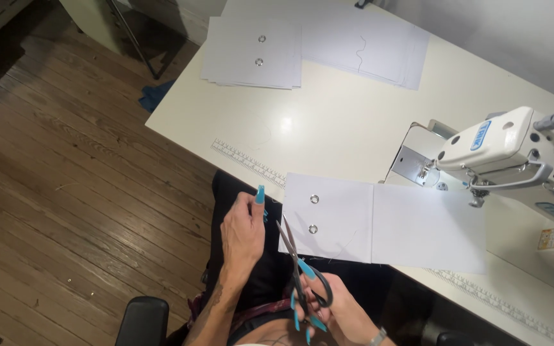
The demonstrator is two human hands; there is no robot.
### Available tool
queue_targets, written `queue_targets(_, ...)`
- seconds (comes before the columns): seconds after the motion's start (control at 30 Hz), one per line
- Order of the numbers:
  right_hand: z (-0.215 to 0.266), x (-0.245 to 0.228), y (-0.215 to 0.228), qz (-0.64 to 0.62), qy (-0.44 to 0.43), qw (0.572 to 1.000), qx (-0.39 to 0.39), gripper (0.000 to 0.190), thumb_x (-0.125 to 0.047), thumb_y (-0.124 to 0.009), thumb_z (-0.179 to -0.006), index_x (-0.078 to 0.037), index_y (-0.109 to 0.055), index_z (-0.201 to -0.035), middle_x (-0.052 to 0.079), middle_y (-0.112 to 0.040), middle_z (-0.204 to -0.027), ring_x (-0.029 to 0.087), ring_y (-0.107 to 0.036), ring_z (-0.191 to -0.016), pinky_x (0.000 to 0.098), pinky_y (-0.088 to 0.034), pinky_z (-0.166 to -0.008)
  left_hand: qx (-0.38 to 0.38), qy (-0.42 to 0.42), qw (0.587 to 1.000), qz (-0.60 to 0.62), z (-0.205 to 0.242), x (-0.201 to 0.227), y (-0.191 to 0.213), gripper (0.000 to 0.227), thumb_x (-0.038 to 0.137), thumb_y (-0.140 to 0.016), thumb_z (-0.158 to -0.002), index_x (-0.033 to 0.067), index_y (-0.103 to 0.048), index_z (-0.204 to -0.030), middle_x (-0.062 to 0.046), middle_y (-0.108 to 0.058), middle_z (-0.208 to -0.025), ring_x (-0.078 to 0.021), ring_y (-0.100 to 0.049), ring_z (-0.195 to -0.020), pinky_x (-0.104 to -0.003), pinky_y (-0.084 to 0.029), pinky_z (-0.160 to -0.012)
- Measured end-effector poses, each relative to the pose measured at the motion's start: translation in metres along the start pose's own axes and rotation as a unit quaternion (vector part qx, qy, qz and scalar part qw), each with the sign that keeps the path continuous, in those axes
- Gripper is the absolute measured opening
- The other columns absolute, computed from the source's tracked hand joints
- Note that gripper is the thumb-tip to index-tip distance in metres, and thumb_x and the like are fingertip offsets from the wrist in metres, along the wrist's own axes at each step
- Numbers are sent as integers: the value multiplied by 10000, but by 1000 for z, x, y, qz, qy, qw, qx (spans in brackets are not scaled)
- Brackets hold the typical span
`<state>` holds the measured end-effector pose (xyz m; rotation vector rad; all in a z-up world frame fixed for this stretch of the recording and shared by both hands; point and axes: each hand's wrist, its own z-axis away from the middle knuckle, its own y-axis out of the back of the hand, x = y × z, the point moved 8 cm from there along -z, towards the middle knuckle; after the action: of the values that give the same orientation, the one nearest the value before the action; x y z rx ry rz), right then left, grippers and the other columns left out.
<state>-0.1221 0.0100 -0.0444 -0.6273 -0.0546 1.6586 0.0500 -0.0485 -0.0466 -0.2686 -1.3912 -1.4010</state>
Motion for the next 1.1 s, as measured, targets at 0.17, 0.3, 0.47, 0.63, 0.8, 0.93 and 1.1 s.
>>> queue_targets(0.17, 16, -9, -6, 29, 15, 999, 11, 403, -341, -506, -816, 42, -494, -692, 168, -522, -513, 134, -415, -349, 238, -410, -318, -17, 19, 999, 20, 0, 18, -4, 474, 526, -403, -786, 121, -468, -549, 23, -478, -491, -150, -427, -497, -329, -338, -517)
queue_targets(0.3, 13, -7, -5, 9, 33, 999, 13, 371, -300, -559, -790, 58, -505, -706, 180, -530, -503, 127, -394, -314, 245, -390, -311, 5, -51, 997, 57, 5, 26, -1, 313, 253, -439, -856, 100, -462, -584, -8, -415, -457, -150, -382, -451, -334, -308, -495)
queue_targets(0.47, 7, -10, -14, 30, 46, 998, -2, 417, -370, -491, -808, 32, -494, -696, 157, -529, -527, 147, -439, -374, 241, -409, -327, 18, -117, 991, 60, 7, 28, 0, 342, 265, -417, -898, 91, -368, -608, 5, -335, -504, -138, -315, -484, -318, -287, -490)
queue_targets(0.63, -3, -16, -19, 25, 86, 996, 0, 412, -409, -474, -790, -2, -495, -724, 153, -533, -541, 158, -466, -422, 244, -395, -334, 49, -193, 980, 17, 11, 39, 3, 329, 232, -374, -918, 79, -321, -633, -15, -353, -552, -192, -349, -516, -342, -336, -547)
queue_targets(0.8, -9, -27, -26, 20, 125, 992, -12, 431, -425, -501, -769, 0, -515, -700, 128, -528, -531, 143, -443, -391, 239, -390, -326, 20, -124, 976, 179, 10, 28, 1, 349, 295, -397, -908, 114, -358, -612, 55, -302, -519, -72, -276, -483, -255, -256, -437)
queue_targets(0.93, -19, -32, -25, 27, 127, 991, 2, 409, -399, -513, -781, 3, -521, -703, 127, -526, -516, 140, -442, -394, 234, -393, -332, 23, -128, 961, 244, 10, 29, -1, 337, 260, -415, -901, 128, -370, -594, 62, -345, -547, -62, -311, -514, -237, -275, -470)
queue_targets(1.1, -31, -45, -15, -39, 202, 979, -14, 287, -253, -642, -732, 20, -554, -751, 94, -560, -529, 120, -516, -402, 202, -425, -307, 48, -99, 970, 217, -4, 25, -7, 270, 196, -409, -897, 109, -435, -642, 18, -437, -558, -86, -352, -463, -246, -289, -420)
